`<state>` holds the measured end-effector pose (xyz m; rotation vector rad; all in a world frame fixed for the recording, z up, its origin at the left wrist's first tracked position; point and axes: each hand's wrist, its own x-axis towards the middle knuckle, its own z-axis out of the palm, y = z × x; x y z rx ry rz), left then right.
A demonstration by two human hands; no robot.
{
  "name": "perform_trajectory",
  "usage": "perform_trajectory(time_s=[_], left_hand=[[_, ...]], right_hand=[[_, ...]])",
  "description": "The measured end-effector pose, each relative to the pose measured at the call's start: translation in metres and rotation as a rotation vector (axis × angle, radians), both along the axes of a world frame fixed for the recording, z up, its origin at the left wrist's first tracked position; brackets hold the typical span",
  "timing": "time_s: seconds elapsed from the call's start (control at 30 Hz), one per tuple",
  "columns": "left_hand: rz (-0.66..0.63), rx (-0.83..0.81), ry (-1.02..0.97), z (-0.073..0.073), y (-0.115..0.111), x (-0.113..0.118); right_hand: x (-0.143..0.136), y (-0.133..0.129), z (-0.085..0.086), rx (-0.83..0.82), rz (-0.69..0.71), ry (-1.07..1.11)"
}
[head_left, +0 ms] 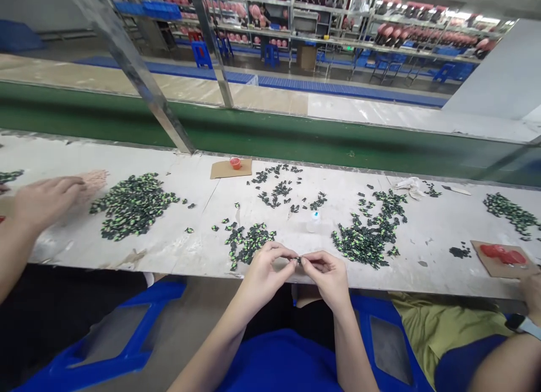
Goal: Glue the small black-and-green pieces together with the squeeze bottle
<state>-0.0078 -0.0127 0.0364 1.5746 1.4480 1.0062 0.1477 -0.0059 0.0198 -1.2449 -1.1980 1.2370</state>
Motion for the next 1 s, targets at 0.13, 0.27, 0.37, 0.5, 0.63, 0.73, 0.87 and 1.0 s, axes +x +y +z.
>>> perform_trajectory(time_s=[0.13,0.27,0.37,0.5,0.63,0.73,0.87,1.0], left_hand=[[0.019,0.043,-0.028,0.005,-0.007,0.002],[-0.037,0.171,0.012,0.016,-0.014,0.002],[-0.115,0.329,0.131,0.023,-0.018,-0.001],[-0.085,0.542,0.249,0.027,-0.022,-0.005],[-0.061,0.678,0.296,0.031,-0.029,-0.008],[-0.044,0.729,0.299,0.035,-0.035,-0.011],[0.022,0.777,0.248,0.036,-0.045,-0.015],[0.085,0.834,0.203,0.035,-0.053,-0.023]], right_hand=[[-0.001,-0.010,0.008,0.051,-0.040,-0.008],[-0.001,-0.019,0.016,0.124,-0.093,0.026],[-0.001,-0.024,0.022,0.150,-0.129,0.083],[-0.002,-0.028,0.031,0.155,-0.074,0.141],[-0.008,-0.032,0.037,0.134,-0.032,0.195],[-0.016,-0.035,0.040,0.156,-0.051,0.209],[-0.026,-0.043,0.048,0.178,-0.051,0.152],[-0.038,-0.049,0.055,0.215,-0.057,0.066]])
